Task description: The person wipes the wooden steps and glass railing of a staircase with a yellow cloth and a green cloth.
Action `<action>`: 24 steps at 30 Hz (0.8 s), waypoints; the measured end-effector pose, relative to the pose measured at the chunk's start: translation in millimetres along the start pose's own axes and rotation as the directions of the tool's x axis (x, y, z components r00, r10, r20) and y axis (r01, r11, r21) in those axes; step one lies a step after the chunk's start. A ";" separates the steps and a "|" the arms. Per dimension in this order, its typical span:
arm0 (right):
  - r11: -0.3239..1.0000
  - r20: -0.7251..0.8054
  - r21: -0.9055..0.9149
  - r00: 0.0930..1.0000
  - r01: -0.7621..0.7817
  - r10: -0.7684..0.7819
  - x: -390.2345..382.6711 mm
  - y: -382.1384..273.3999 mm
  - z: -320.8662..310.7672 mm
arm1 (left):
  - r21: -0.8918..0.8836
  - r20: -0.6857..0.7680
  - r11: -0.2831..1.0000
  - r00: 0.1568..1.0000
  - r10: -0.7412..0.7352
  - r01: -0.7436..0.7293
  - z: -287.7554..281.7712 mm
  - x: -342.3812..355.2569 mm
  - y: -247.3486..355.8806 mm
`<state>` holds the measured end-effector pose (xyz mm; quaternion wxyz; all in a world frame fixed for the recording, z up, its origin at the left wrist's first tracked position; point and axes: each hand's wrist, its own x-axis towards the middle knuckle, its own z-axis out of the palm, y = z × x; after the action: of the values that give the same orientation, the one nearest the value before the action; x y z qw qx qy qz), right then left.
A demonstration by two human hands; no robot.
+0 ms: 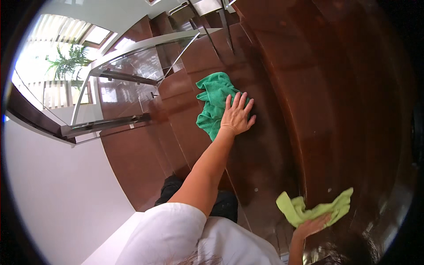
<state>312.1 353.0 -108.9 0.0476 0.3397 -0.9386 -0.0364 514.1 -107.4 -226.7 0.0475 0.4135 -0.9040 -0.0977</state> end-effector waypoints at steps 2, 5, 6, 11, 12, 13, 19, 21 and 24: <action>0.994 -0.054 -0.016 0.993 0.107 -0.107 20.3 -35.5 -2.8 | -0.016 -0.005 1.000 1.000 0.010 -0.010 0.1 -5.2 -5.0; 0.993 -0.179 -0.030 0.977 0.115 -0.118 81.9 -118.2 -15.5 | -0.030 0.000 0.999 1.000 0.026 -0.026 -3.2 -3.2 -6.9; 1.000 -0.160 -0.012 0.987 0.024 -0.025 97.3 -139.7 -18.6 | -0.082 -0.044 0.996 0.998 0.037 -0.041 -2.4 -3.4 -6.9; 0.987 -0.166 0.014 0.973 -0.163 0.163 127.5 -170.8 -18.1 | -0.308 -0.262 0.942 0.964 0.049 -0.132 -13.7 -19.8 -28.5; 0.988 -0.207 -0.009 0.967 -0.153 0.148 128.6 -166.7 -15.6 | -0.346 -0.337 0.923 0.941 0.043 -0.166 -24.4 -23.0 -30.8; 0.985 -0.209 -0.009 0.963 -0.173 0.167 129.3 -161.7 -15.6 | -0.376 -0.400 0.907 0.916 0.028 -0.192 -37.7 -31.6 -37.4; 0.978 -0.228 -0.039 0.954 -0.207 0.193 138.4 -132.7 -0.2 | -0.410 -0.484 0.875 0.875 0.032 -0.259 -134.6 -131.4 -140.5; 0.981 -0.236 -0.057 0.957 -0.184 0.166 142.3 -122.0 5.7 | -0.414 -0.442 0.888 0.897 -0.002 -0.202 -153.8 -179.1 -192.7; 0.986 -0.262 -0.054 0.955 -0.159 0.139 147.1 -119.2 13.8 | -0.402 -0.225 0.914 0.962 -0.157 0.055 -173.6 -249.8 -265.4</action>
<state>273.6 167.9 -125.0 0.1844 0.2678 -0.9454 -0.0232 902.2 -111.7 -115.7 0.2382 0.4534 -0.8287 -0.2256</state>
